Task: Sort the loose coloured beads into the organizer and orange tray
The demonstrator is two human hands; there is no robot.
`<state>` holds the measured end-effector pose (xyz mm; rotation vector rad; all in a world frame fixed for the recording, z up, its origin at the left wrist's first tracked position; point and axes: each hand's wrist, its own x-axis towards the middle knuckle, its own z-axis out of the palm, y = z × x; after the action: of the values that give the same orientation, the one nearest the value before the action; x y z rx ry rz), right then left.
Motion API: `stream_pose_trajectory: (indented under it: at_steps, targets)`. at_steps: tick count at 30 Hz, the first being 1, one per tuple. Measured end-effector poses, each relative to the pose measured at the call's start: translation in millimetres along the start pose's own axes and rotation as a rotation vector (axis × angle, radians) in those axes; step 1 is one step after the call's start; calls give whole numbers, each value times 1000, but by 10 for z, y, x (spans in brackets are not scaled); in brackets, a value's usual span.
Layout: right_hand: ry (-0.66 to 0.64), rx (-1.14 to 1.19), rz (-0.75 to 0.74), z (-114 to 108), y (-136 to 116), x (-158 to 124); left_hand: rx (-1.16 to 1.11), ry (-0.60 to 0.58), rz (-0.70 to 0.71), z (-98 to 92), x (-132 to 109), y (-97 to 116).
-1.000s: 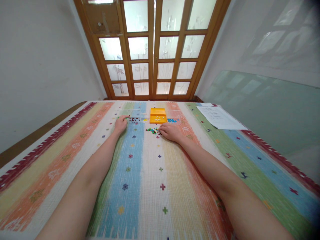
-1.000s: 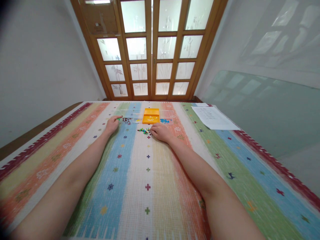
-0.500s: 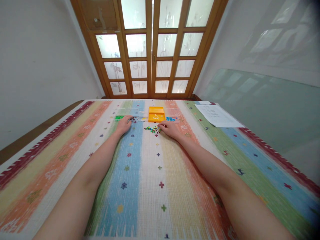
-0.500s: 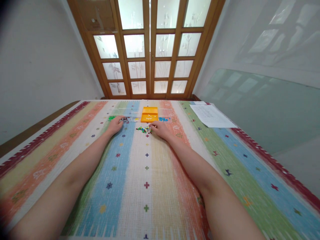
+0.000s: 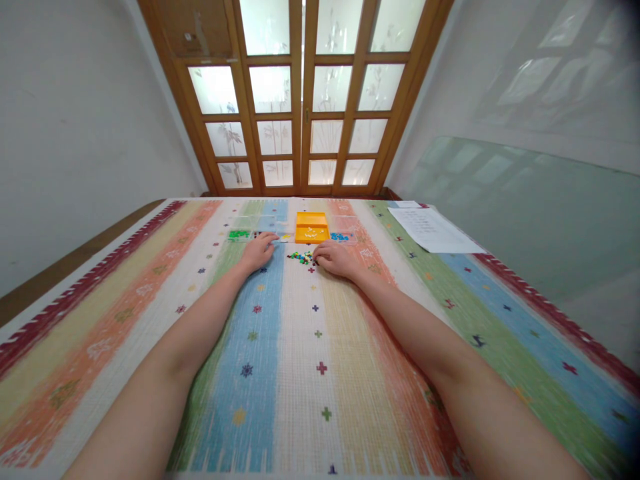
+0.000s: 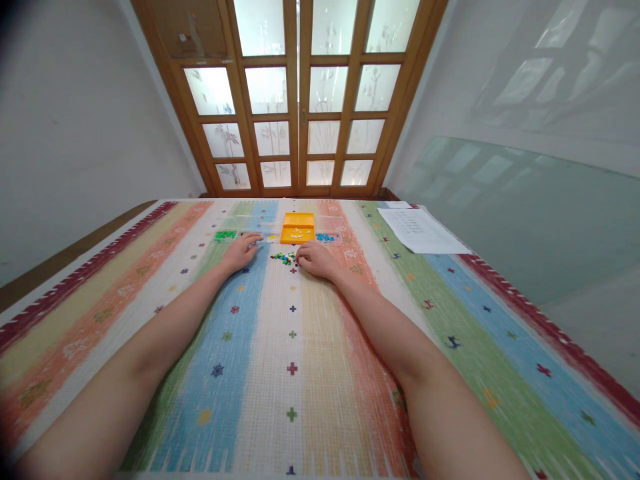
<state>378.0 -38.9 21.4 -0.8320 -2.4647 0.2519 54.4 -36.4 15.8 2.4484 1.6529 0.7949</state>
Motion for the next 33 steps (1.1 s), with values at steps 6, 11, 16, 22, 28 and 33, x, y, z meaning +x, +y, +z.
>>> stream_pose_trajectory:
  at_steps: [6,11,16,22,28,33]
  targets:
    - [-44,-24,-28,-25,-47,6,2,-74,111,46,-38,223]
    - [-27,-31,1,-10,-27,2,8,-137,148,34,-70,347]
    - [158,-6,70,10,56,-13,-2,-175,162,5,-71,378]
    - [443,-55,263,29,366,-44,14,-175,204,-5,-71,367]
    - [562,-99,446,50,739,-108,31,-164,204,8,-67,357]
    - [517,-124,460,77,793,-126,32,-151,166,19,-64,403]
